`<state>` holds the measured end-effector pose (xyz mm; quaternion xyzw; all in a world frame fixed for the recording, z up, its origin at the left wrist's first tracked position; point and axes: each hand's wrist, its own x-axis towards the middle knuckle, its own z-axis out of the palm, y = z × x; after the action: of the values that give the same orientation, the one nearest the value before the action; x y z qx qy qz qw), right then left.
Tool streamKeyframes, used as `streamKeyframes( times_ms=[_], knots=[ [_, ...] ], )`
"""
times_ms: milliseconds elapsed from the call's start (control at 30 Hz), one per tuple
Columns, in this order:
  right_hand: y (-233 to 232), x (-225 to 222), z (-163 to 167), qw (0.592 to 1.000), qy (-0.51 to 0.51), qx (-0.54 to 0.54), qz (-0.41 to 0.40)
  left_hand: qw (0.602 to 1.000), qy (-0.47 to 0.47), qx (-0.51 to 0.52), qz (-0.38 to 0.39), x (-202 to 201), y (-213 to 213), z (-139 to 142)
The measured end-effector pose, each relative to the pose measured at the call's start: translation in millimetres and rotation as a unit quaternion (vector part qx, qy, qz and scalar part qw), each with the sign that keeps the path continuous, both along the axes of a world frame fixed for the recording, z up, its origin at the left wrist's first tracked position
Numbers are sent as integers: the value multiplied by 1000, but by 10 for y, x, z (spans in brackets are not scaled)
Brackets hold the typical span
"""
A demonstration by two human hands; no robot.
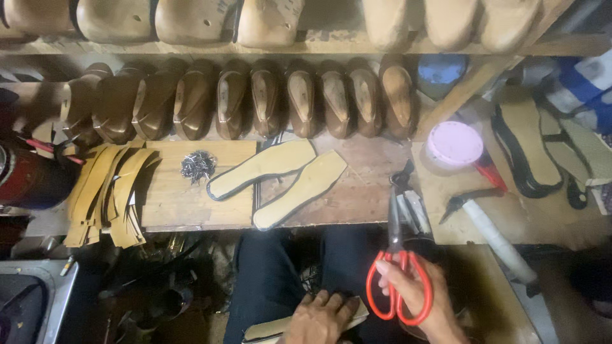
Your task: The person assembles shoe soles onto wooden shoe lasts. They place a sole on a last, secure it with nails using a hammer, and trim excess material with scissors. The process is repeated for multiple lasts.
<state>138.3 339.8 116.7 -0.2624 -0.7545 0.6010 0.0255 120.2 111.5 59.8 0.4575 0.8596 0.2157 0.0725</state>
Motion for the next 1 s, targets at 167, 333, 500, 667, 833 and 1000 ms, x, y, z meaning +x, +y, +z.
streamKeyframes(
  times_ms=[167, 333, 500, 667, 833, 1000],
  knots=[
    [248, 142, -19, 961, 147, 215, 90, 972, -215, 86, 27, -260, -103, 316],
    [213, 312, -392, 972, -165, -165, 38, 903, -299, 212, 224, -658, -610, 828],
    [-190, 363, -564, 973, -128, -25, 190, 732, -413, 466, 276, -744, -804, 662],
    [-625, 185, -343, 922, -180, 145, 310, 544, -503, 617, 266, -588, -829, 327],
    [-829, 68, -165, 895, -103, 253, 352, 511, -498, 644, 277, -467, -830, 275],
    [-885, 83, -291, 900, 27, 274, 339, 494, -492, 659, 283, -362, -754, 270]
  ],
)
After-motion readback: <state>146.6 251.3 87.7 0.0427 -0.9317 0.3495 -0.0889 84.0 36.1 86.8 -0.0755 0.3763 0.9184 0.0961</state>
